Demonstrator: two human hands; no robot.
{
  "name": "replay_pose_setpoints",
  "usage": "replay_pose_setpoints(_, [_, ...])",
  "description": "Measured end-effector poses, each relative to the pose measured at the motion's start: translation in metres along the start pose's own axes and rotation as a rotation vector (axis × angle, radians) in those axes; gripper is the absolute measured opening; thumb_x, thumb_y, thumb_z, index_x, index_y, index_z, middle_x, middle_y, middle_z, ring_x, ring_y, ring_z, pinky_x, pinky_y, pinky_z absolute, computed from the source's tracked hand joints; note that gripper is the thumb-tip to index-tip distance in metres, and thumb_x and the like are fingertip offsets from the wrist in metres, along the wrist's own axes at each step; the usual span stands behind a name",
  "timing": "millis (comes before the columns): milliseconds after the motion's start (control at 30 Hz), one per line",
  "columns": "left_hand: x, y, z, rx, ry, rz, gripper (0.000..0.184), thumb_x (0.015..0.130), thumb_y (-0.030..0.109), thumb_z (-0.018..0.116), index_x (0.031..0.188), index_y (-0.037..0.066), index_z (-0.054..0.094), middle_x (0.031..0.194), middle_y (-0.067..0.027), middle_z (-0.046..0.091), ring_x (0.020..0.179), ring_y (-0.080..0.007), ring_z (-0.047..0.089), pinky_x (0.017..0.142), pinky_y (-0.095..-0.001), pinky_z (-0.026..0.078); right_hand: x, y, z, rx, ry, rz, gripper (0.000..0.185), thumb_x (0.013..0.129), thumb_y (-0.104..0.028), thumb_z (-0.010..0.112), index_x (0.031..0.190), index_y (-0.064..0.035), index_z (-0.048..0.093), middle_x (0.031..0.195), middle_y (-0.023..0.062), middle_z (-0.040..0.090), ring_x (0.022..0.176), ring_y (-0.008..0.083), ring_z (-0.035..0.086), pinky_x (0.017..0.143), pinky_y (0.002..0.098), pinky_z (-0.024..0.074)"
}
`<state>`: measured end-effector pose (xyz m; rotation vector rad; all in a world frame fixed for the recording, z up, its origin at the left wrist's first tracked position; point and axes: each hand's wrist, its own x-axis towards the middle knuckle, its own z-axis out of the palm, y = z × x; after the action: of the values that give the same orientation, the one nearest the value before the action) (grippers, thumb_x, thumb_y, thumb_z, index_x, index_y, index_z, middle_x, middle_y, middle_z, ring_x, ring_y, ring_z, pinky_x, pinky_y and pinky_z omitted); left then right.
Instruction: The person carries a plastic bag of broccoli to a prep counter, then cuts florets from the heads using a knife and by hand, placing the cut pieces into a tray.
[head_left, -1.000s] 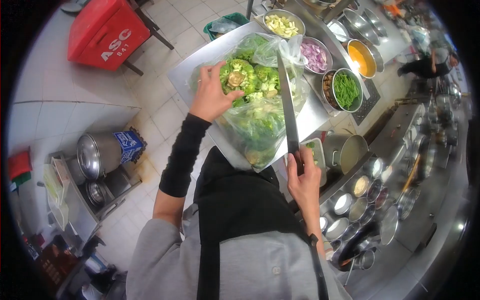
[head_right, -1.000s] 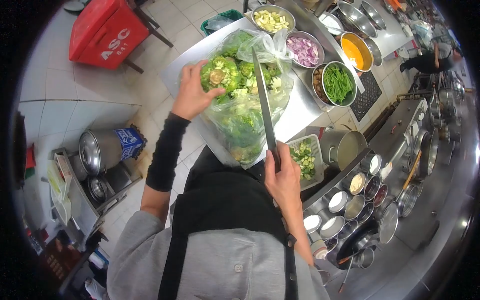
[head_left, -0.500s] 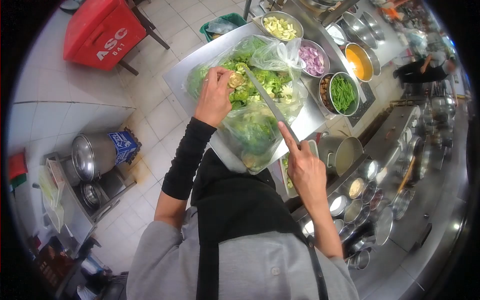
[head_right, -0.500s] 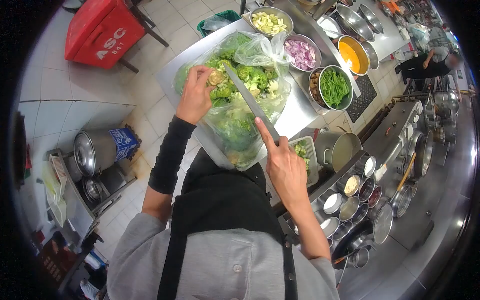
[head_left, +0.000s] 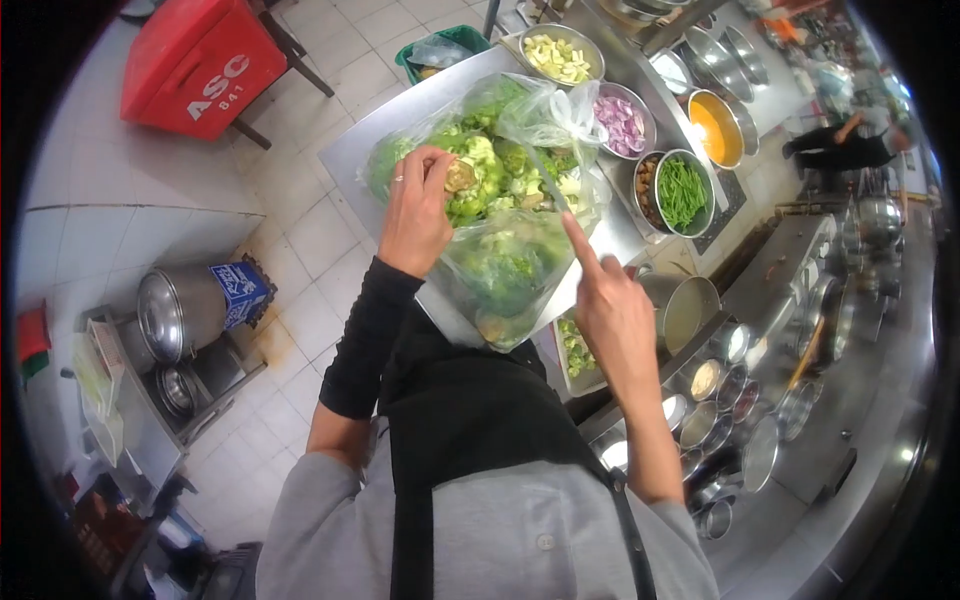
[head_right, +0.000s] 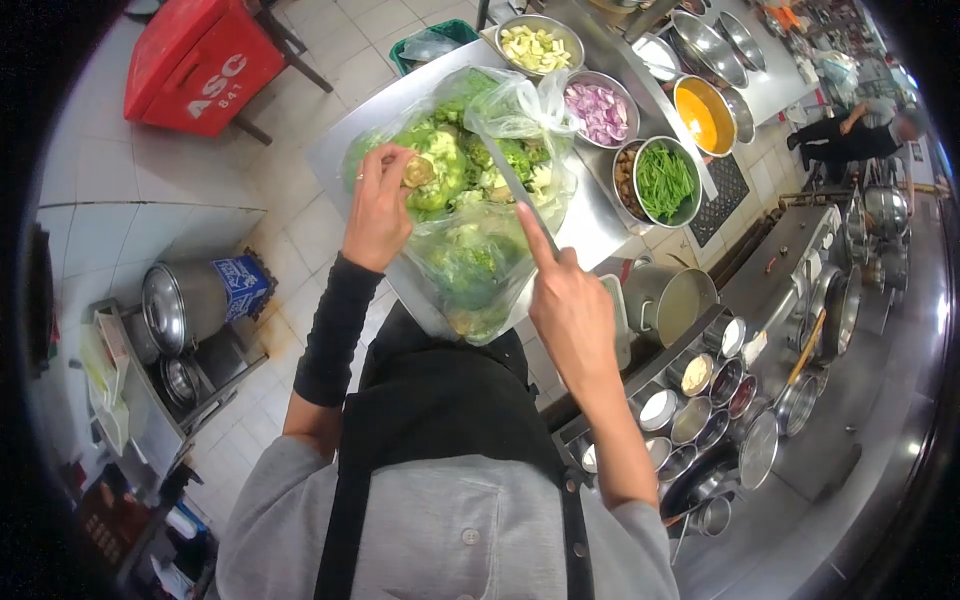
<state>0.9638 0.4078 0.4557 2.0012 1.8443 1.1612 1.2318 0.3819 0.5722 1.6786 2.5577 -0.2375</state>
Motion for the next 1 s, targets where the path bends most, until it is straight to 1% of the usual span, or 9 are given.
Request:
replay_pose_setpoints(133, [0.01,0.005,-0.022,0.105,-0.111,0.122,0.064,0.073,-0.016,0.069,0.135,0.0,0.067,0.136,-0.017,0.059,0.129,-0.0387,0.057,0.109,-0.0479,0.05,-0.029,0.019,0.003,0.383,0.067,0.058,0.079,0.099,0.0,0.064,0.171,-0.0264,0.045,0.09,0.0229,0.07,0.072,0.0407,0.071,0.071,0.0533,0.0565])
replay_pose_setpoints(167, [0.015,0.003,-0.023,0.107,-0.083,0.152,0.064,0.076,-0.016,0.069,0.137,0.001,0.067,0.137,-0.0171,0.059,0.13,-0.0388,0.057,0.111,-0.0471,0.049,-0.032,0.016,-0.003,0.49,0.004,0.184,0.073,0.101,-0.001,0.067,0.167,-0.0266,0.051,0.09,0.0223,0.071,0.073,0.0408,0.069,0.073,0.0532,0.0536])
replay_pose_setpoints(233, [0.026,-0.002,-0.027,0.121,-0.021,0.218,0.063,0.08,-0.015,0.068,0.141,0.003,0.066,0.137,-0.0172,0.059,0.133,-0.0392,0.057,0.114,-0.0456,0.048,-0.044,0.021,0.013,0.502,0.116,0.144,0.074,0.1,0.0,0.067,0.167,-0.0277,0.052,0.088,0.0215,0.07,0.072,0.04,0.068,0.073,0.0524,0.0533])
replay_pose_setpoints(333, [0.011,-0.006,-0.023,-0.138,0.228,-0.146,0.063,0.088,-0.006,0.074,0.149,0.005,0.062,0.14,-0.0178,0.058,0.137,-0.0393,0.054,0.116,-0.0472,0.046,-0.053,0.012,0.023,0.548,0.273,0.123,0.074,0.1,0.001,0.067,0.166,-0.0283,0.053,0.086,0.0207,0.07,0.071,0.0391,0.068,0.073,0.0515,0.0536])
replay_pose_setpoints(533, [-0.021,0.019,0.012,0.022,0.005,-0.336,0.095,0.087,0.021,0.092,0.165,0.006,0.041,0.149,-0.0281,0.046,0.138,-0.0452,0.052,0.115,-0.0527,0.048,-0.06,0.0,0.026,0.571,0.187,0.148,0.074,0.1,0.001,0.067,0.166,-0.0295,0.054,0.084,0.0189,0.069,0.07,0.0374,0.068,0.071,0.0511,0.0539])
replay_pose_setpoints(633, [-0.014,0.02,0.028,0.079,-0.028,-0.414,0.104,0.084,0.025,0.095,0.166,0.003,0.035,0.15,-0.0315,0.042,0.139,-0.0489,0.051,0.119,-0.0551,0.044,-0.063,-0.003,0.03,0.562,0.193,0.139,0.075,0.101,0.0,0.067,0.167,-0.0314,0.052,0.083,0.0181,0.068,0.07,0.0375,0.069,0.071,0.0523,0.0543])
replay_pose_setpoints(933, [0.005,-0.039,0.003,-0.422,-0.137,-0.421,0.086,0.088,0.008,0.081,0.165,0.012,0.043,0.147,-0.0245,0.062,0.128,-0.0398,0.066,0.106,-0.0488,0.056,-0.07,0.001,0.019,0.284,0.053,0.073,0.086,0.097,-0.001,0.065,0.172,-0.0367,0.042,0.089,0.0166,0.066,0.071,0.0394,0.072,0.067,0.0536,0.0601])
replay_pose_setpoints(967, [0.006,-0.044,0.003,-0.346,-0.133,-0.284,0.079,0.088,0.009,0.076,0.162,0.013,0.05,0.146,-0.0244,0.065,0.124,-0.0323,0.07,0.097,-0.0417,0.061,-0.069,0.004,0.018,0.253,0.034,0.062,0.087,0.096,-0.001,0.065,0.172,-0.0371,0.041,0.089,0.0164,0.066,0.07,0.0392,0.072,0.067,0.0535,0.0604])
replay_pose_setpoints(1000, [0.005,-0.047,0.004,-0.318,-0.165,-0.269,0.075,0.088,0.01,0.075,0.159,0.011,0.053,0.145,-0.0243,0.066,0.126,-0.0353,0.068,0.103,-0.043,0.058,-0.068,0.007,0.016,0.222,0.015,0.048,0.088,0.096,-0.001,0.065,0.173,-0.0375,0.04,0.089,0.0162,0.065,0.07,0.039,0.072,0.066,0.0534,0.0606])
